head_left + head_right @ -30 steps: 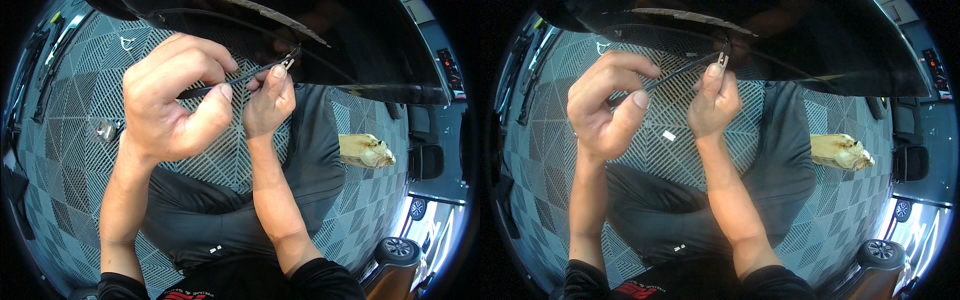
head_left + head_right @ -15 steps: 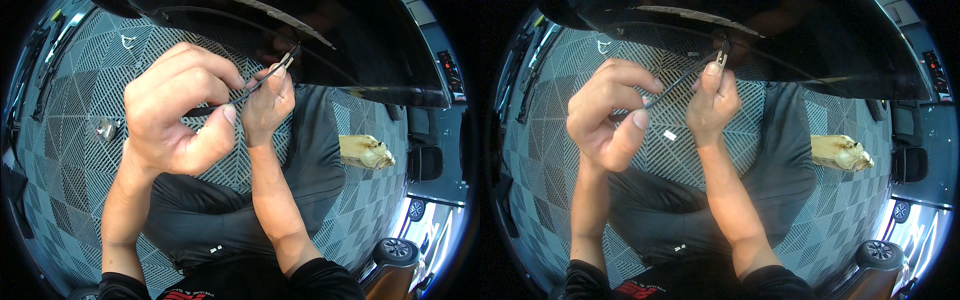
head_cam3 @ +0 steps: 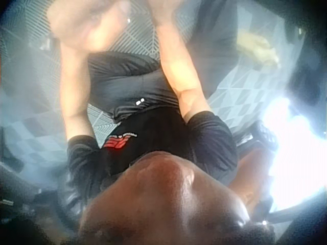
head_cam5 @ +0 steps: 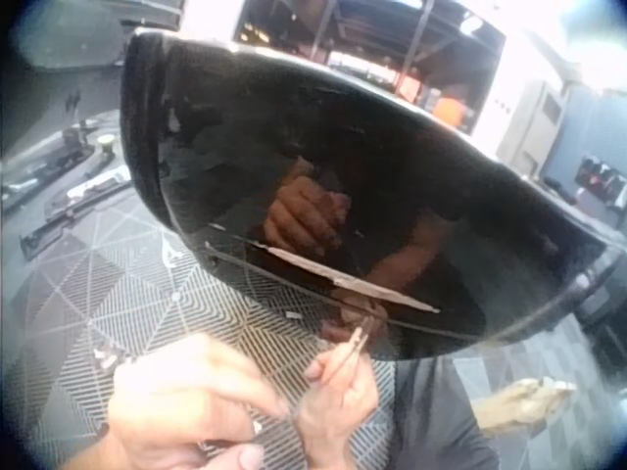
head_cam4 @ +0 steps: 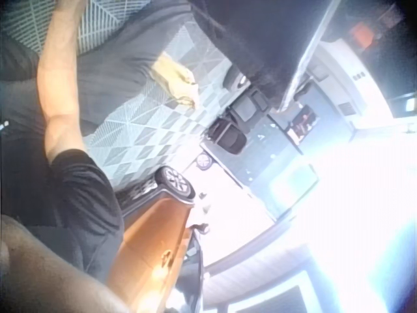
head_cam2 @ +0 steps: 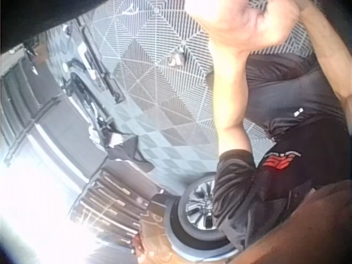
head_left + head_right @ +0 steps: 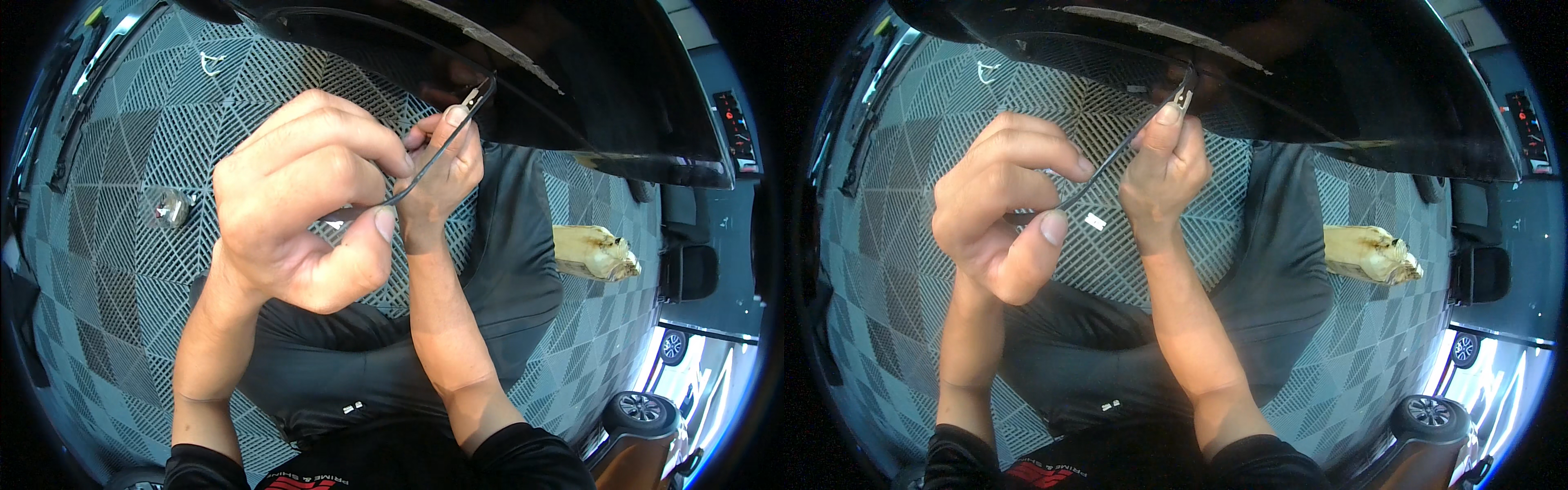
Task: The person is sitting on the floor and repairing a black car part. They use a small tool to adjust or fix a component on the edge of the part, then use a cloth to wipe the surface.
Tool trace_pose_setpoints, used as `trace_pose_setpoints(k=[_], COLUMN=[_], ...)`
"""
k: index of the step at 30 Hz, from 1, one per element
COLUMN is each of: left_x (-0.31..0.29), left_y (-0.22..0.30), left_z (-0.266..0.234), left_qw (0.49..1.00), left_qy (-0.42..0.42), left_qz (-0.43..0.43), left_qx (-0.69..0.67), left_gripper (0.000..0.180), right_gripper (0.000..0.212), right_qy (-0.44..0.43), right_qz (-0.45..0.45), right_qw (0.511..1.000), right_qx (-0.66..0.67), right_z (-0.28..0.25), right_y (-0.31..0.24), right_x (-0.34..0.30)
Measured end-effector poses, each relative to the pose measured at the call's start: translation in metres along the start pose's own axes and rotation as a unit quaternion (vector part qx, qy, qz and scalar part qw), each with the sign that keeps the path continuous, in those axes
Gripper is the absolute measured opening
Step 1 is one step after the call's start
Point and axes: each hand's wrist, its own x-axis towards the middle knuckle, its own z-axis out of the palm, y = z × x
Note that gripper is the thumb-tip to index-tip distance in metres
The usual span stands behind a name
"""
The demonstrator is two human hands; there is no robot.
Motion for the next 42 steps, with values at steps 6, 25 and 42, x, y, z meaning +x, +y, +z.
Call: trace_pose_setpoints(k=[6, 25, 42], left_x=[-0.002, -0.009, -0.024], left_y=[0.004, 0.006, 0.016], left_z=[-0.001, -0.011, -0.01], left_qw=[1.0, 0.999, 0.994], left_qy=[0.019, 0.041, 0.064], left_qz=[-0.008, -0.005, -0.039], left_qx=[-0.019, -0.035, -0.075], left_gripper=[0.014, 0.014, 0.014], right_gripper=[0.051, 0.042, 0.045], right_qy=[0.009, -0.006, -0.005], right_qz=[0.003, 0.002, 0.017], right_qw=[1.0, 0.999, 0.999], right_qx=[-0.004, 0.045, 0.038], right_z=[0.005, 0.016, 0.028], right_y=[0.002, 0.002, -0.008], right_x=[-0.002, -0.005, -0.007])
